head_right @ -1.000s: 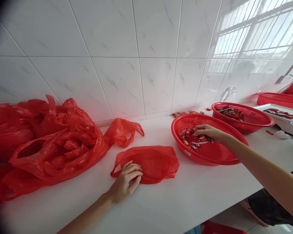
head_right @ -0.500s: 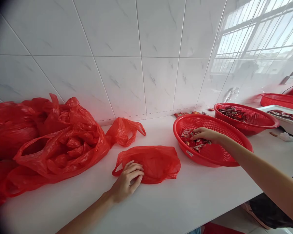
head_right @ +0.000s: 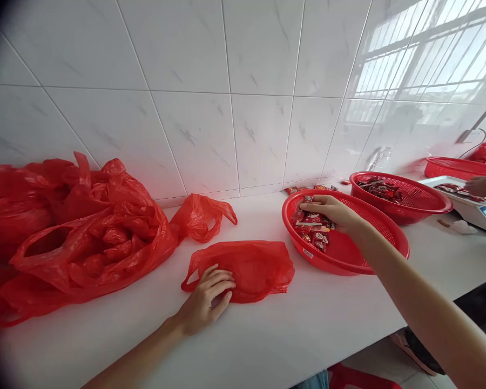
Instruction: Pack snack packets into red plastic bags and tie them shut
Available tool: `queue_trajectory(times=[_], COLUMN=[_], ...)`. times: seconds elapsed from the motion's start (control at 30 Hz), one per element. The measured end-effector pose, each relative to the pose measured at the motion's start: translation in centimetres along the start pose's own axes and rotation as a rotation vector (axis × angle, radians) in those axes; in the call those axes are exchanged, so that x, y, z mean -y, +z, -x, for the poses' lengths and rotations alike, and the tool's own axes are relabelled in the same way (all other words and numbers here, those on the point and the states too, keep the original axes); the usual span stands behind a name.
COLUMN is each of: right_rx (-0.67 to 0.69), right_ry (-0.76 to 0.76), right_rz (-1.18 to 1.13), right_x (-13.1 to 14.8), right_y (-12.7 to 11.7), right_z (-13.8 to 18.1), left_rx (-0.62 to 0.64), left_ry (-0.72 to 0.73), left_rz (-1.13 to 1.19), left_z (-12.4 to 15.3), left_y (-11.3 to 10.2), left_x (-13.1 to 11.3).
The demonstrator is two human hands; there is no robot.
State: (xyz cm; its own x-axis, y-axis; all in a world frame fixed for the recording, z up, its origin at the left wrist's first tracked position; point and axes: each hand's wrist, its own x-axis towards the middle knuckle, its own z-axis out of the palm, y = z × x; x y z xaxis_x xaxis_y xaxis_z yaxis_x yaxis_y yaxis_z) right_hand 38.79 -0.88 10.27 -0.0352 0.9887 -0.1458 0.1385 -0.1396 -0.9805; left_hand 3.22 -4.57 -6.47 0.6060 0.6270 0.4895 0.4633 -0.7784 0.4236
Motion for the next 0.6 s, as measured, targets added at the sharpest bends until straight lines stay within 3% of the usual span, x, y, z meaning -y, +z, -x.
queue_trajectory(times=[0.17,0.33,0.43,0.6], right_rx=[0.254,0.438,0.414,0.349], right_ry=[-0.215,-0.430,-0.478,-0.458], right_rz=[0.214,0.670,0.813,0.790], right_x=[0.7,-2.4,-4.4,-6.0], right_y=[7.3,14.0,15.5,14.8], right_z=[0.8,-1.2,-2.7,-3.5], left_rx=[-0.009,-0.124,-0.174,-0.166], left_ry=[0.077,0.159,0.171,0.164], left_rz=[0.016,0.037,0.071,0.097], left_z=[0.1,0.0,-0.1,-0.4], left_y=[0.1,0.0,-0.2,-0.2], left_x=[-0.2,-0.5,-0.7,-0.8])
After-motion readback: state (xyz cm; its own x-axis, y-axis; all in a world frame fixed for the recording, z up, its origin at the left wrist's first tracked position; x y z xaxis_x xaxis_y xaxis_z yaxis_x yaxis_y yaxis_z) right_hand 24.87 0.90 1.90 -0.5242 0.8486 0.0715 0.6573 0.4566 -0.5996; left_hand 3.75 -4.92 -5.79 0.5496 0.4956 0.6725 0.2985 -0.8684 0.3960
